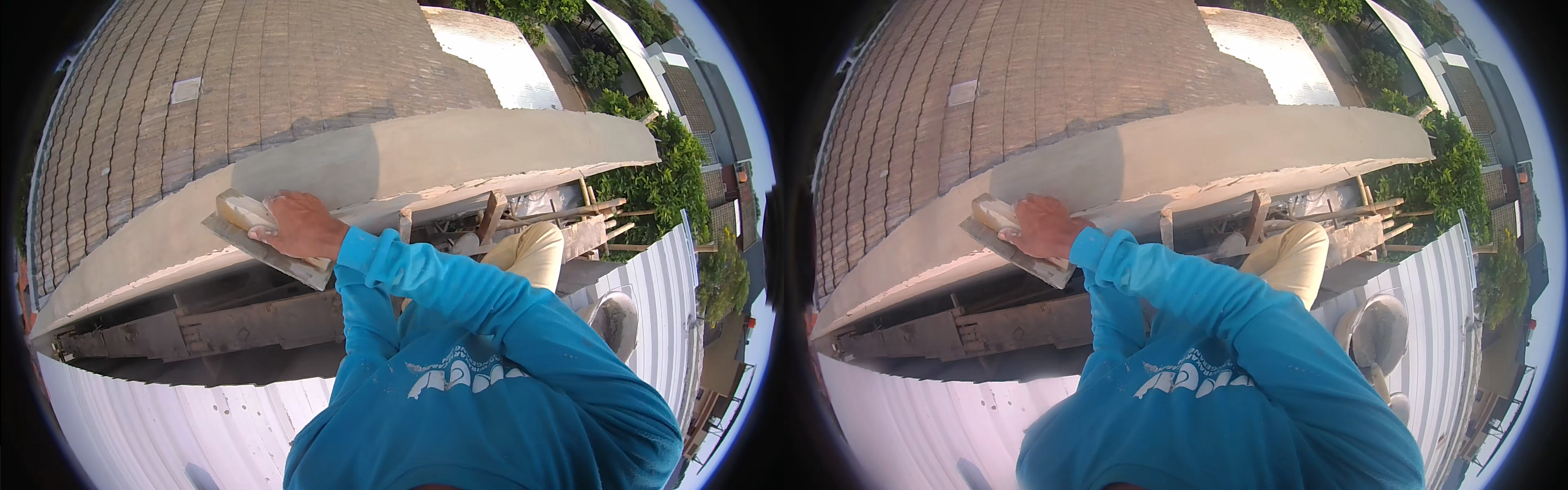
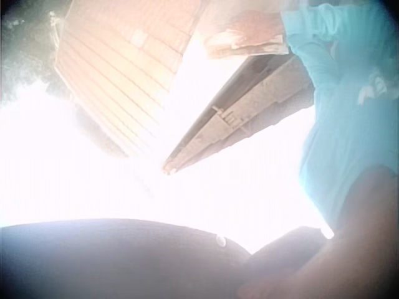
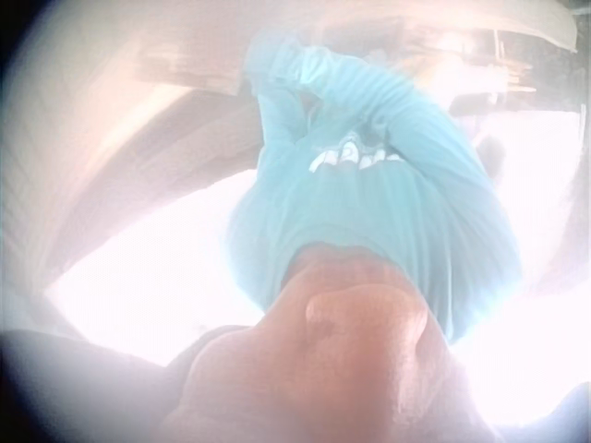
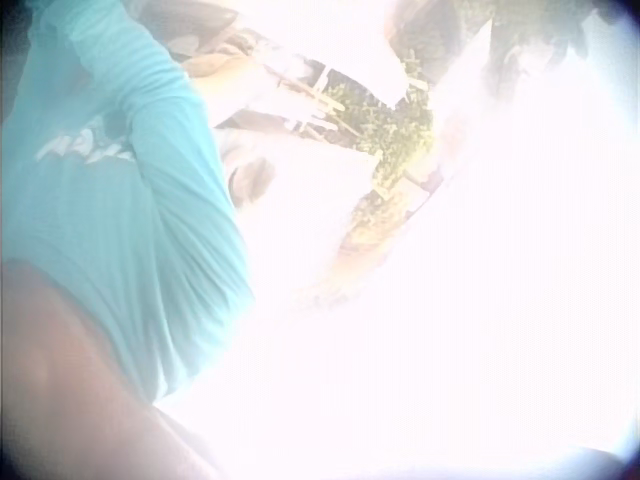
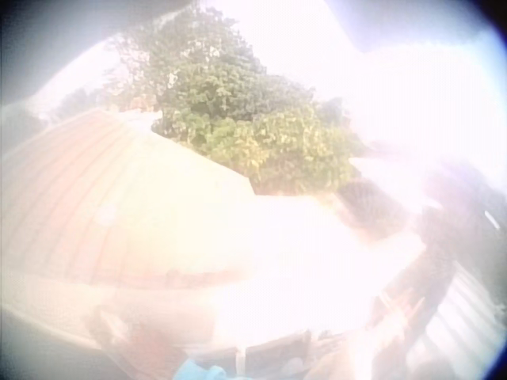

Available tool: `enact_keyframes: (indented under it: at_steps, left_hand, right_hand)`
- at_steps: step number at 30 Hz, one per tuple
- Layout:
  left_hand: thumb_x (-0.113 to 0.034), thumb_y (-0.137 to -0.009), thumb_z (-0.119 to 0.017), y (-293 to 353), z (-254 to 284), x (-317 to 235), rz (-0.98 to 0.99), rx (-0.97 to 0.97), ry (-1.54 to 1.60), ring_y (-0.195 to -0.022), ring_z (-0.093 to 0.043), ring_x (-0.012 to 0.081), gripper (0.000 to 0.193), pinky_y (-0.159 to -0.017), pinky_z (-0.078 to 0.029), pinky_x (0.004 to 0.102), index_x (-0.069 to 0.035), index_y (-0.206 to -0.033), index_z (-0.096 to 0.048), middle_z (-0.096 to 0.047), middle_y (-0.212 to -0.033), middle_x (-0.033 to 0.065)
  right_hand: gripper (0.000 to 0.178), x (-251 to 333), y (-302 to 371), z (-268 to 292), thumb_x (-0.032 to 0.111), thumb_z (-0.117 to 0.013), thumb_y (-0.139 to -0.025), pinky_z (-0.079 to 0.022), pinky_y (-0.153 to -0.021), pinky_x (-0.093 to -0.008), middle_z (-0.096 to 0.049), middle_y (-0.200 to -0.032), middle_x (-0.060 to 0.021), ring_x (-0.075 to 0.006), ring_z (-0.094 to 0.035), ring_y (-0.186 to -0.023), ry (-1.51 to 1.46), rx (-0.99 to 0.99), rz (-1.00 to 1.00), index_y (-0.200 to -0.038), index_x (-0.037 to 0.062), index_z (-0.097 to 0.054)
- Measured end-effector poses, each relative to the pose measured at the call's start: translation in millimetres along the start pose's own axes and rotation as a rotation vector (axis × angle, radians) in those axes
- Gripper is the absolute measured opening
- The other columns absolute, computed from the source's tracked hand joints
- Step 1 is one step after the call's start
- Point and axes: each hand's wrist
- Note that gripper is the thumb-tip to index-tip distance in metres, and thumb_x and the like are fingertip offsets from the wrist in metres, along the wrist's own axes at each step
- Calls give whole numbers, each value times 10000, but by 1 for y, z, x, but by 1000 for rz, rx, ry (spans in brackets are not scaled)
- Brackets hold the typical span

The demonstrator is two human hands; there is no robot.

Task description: The person applies wet cement to a sloped roof edge using a trowel and a wooden float. They repeatedly scoop cement from a bucket, spread it along the roof surface, and smooth the layer to create an even finish.

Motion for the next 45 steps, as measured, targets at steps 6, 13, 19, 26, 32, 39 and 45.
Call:
enact_keyframes:
  at_steps: [6, 13, 19, 26, 32, 39, 45]
  left_hand:
    - [-343, -1034, -339, -32, -7, 18, 40, -73, -18, -961, -594, 336, 524, -875, -555, 429, 91, -1318, -411, -583, -1198, 247]
    - [-349, -1032, -346, -41, -20, 39, 87, -132, -41, -910, -603, 339, 515, -852, -565, 436, 94, -1270, -458, -608, -1151, 243]
    - [-353, -1029, -351, -52, -15, 57, 128, -150, -47, -866, -611, 342, 513, -832, -573, 443, 96, -1229, -498, -630, -1111, 240]
    - [-273, -998, -470, -35, -17, 28, -347, -136, -187, -1023, -598, 323, 533, -890, -571, 416, 68, -1388, -345, -506, -1286, 244]
    - [-421, -1026, -368, -32, -14, 18, -251, -104, -25, -1189, -527, 313, 690, -1001, -519, 411, 1, -1525, -145, -363, -1468, 205]
    - [-319, -1008, -482, -9, -15, -20, -188, -58, -416, -1302, -457, 387, 709, -1107, -423, 417, 60, -1506, -150, -295, -1522, 249]
    - [-301, -1043, -369, -14, -24, -14, -107, -82, -172, -1376, -359, 382, 612, -1154, -340, 424, 36, -1514, -170, -264, -1541, 240]
  right_hand:
    - [585, -59, 43, 117, 487, -683, -865, -500, -846, -410, -686, -1005, -219, -348, -656, -942, -111, -99, -211, -1170, -12, -659]
    - [597, -247, 190, 375, 484, -623, -928, -483, -865, -338, -698, -973, -147, -189, -625, -912, 90, -622, -515, -1199, -48, -640]
    - [509, -391, 282, 502, 479, -588, -939, -466, -907, -366, -704, -1038, -164, -235, -634, -1022, 413, -762, -694, -1186, 43, -673]
    - [557, -393, 266, 468, 504, -541, -958, -490, -792, -385, -698, -894, -167, -232, -650, -852, 439, -659, -659, -1156, -1, -668]
    - [570, -274, 186, 352, 499, -565, -952, -480, -746, -390, -661, -816, -188, -207, -587, -769, 393, -579, -503, -1138, -31, -663]
    - [655, -175, 99, 216, 542, -576, -937, -476, -658, -356, -641, -736, -144, -161, -514, -642, 446, -466, -356, -1161, -70, -640]
    - [545, -74, 32, 100, 451, -622, -933, -431, -577, -399, -567, -633, -168, -224, -476, -544, 384, -312, -162, -1082, -72, -654]
Point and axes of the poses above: each hand's wrist, its own y-axis away from the middle knuckle, its own z-axis out of the back of the hand, x = y × z
